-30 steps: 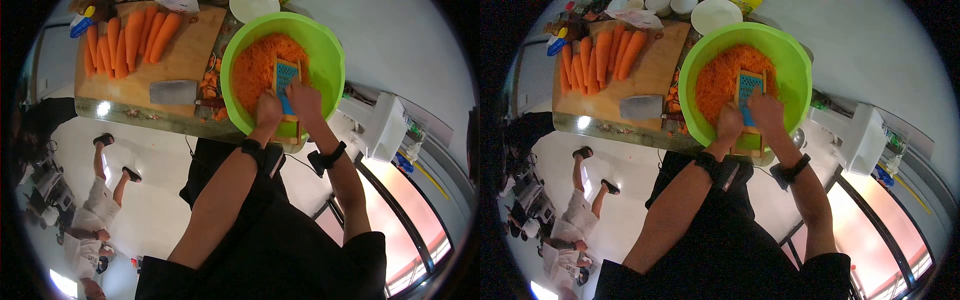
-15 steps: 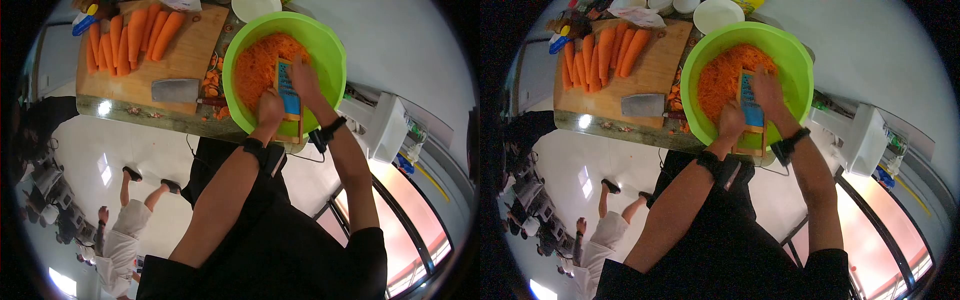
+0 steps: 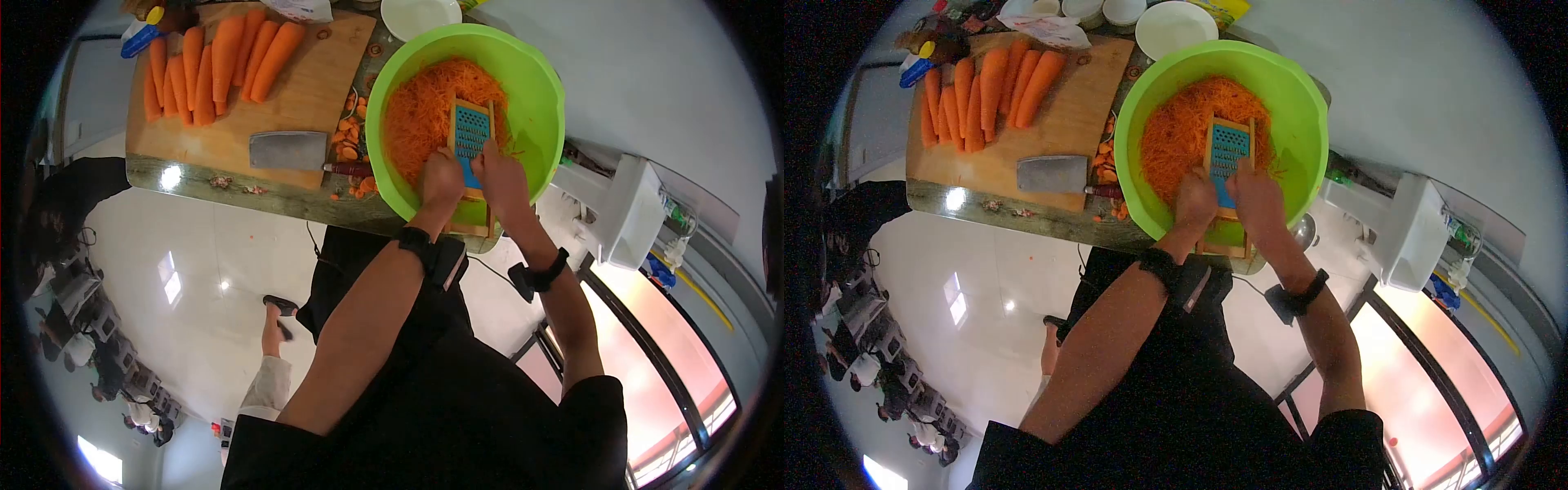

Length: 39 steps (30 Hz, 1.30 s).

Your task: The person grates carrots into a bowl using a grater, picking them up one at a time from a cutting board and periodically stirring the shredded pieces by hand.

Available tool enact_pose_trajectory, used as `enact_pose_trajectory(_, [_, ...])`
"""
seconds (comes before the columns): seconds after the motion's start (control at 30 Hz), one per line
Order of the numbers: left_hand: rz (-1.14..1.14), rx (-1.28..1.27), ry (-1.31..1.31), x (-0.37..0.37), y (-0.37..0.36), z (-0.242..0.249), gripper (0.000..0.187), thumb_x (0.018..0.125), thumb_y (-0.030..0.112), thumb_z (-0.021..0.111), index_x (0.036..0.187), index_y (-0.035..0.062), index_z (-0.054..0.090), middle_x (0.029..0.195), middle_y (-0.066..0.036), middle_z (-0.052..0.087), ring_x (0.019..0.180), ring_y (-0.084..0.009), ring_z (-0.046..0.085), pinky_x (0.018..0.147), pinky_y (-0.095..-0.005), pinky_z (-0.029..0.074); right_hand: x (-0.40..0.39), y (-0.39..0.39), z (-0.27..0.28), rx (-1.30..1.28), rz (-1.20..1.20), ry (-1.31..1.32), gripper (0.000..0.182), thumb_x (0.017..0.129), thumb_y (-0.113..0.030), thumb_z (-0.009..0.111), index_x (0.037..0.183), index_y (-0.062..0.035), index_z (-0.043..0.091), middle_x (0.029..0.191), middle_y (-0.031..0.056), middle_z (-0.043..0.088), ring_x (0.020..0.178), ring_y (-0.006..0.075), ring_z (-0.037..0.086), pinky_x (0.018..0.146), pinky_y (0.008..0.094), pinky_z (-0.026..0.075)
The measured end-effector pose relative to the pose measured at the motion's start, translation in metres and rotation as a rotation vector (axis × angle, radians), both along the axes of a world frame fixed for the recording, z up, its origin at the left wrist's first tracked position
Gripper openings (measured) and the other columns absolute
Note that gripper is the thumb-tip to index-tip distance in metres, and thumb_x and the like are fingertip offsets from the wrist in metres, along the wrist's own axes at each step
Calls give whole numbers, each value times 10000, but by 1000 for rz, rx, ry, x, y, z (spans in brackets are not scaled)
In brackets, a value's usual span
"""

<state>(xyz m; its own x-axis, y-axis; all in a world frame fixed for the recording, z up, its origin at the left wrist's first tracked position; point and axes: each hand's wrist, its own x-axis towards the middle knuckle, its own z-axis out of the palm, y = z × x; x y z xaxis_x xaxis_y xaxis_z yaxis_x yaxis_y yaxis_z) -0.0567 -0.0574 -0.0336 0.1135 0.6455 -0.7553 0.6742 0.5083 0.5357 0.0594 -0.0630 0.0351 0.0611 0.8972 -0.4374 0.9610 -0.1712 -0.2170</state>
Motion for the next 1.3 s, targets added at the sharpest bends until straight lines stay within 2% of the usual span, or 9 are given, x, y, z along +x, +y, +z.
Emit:
enact_pose_trajectory(0.07, [13, -30, -2, 0, -2, -6, 350, 983, 146, 407, 1236, -76, 502, 1007, -290, 627, 943, -384, 665, 754, -456, 578, -3, 10, -7, 90, -16, -2, 299, 924, -243, 572, 1066, 11, 498, 748, 231, 637, 696, 418, 642, 629, 515, 505])
enact_pose_trajectory(0.13, [216, 368, 46, 8, -16, -27, 481, 1009, 259, 403, 687, -32, 612, 679, -286, 634, 612, -419, 639, 513, -505, 514, -3, 26, -20, 173, -32, 0, 314, 925, -236, 572, 1089, 21, 496, 723, 226, 630, 701, 404, 641, 608, 504, 494])
enact_pose_trajectory(0.2, [227, 341, 103, 13, -19, -31, 494, 1008, 267, 397, 680, -30, 617, 671, -282, 632, 615, -418, 642, 506, -509, 512, 7, 50, -36, 106, 23, -39, 328, 927, -234, 577, 1089, 46, 521, 713, 228, 624, 693, 403, 637, 602, 507, 495])
enact_pose_trajectory(0.3, [34, 707, 255, 11, -24, -33, 528, 1009, 278, 373, 645, -17, 616, 663, -272, 634, 629, -419, 648, 509, -498, 517, 21, 75, -60, 153, 121, -120, 277, 910, -219, 602, 1039, 22, 557, 755, 232, 631, 753, 386, 652, 651, 494, 533])
enact_pose_trajectory(0.6, [357, 8, -53, 3, 1, 16, 532, 1023, 281, 341, 725, -53, 628, 749, -308, 637, 665, -440, 640, 589, -536, 510, 24, 54, -33, -16, 66, 44, 315, 885, -238, 603, 1063, 10, 529, 739, 258, 631, 733, 432, 656, 656, 529, 521])
enact_pose_trajectory(0.8, [374, 91, -92, 5, 1, 11, 561, 1021, 300, 330, 731, -66, 642, 749, -301, 640, 697, -473, 632, 613, -557, 504, 0, 11, 7, -132, 61, -58, 371, 914, -254, 575, 1152, 2, 453, 736, 252, 643, 715, 416, 668, 647, 526, 523])
enact_pose_trajectory(1.13, [308, 256, 21, 11, -12, -12, 529, 1011, 262, 361, 658, -35, 620, 710, -300, 633, 645, -455, 632, 579, -515, 527, 22, 68, -49, 98, 128, -35, 241, 922, -203, 550, 1025, 9, 498, 760, 221, 632, 709, 416, 627, 609, 521, 490])
enact_pose_trajectory(1.2, [285, 431, 43, 15, -17, -22, 522, 1012, 259, 372, 641, -28, 604, 689, -294, 629, 628, -453, 629, 564, -511, 526, 37, 74, -69, 344, 433, -159, 195, 903, -169, 564, 970, 8, 515, 787, 216, 641, 734, 419, 632, 633, 511, 497])
enact_pose_trajectory(1.3, [212, 454, 95, 7, -11, -12, 491, 1014, 236, 381, 649, -26, 581, 669, -286, 619, 615, -438, 625, 536, -519, 510, 42, 98, -79, 151, 237, -154, 175, 891, -148, 568, 959, 8, 525, 806, 224, 643, 753, 421, 636, 643, 495, 497])
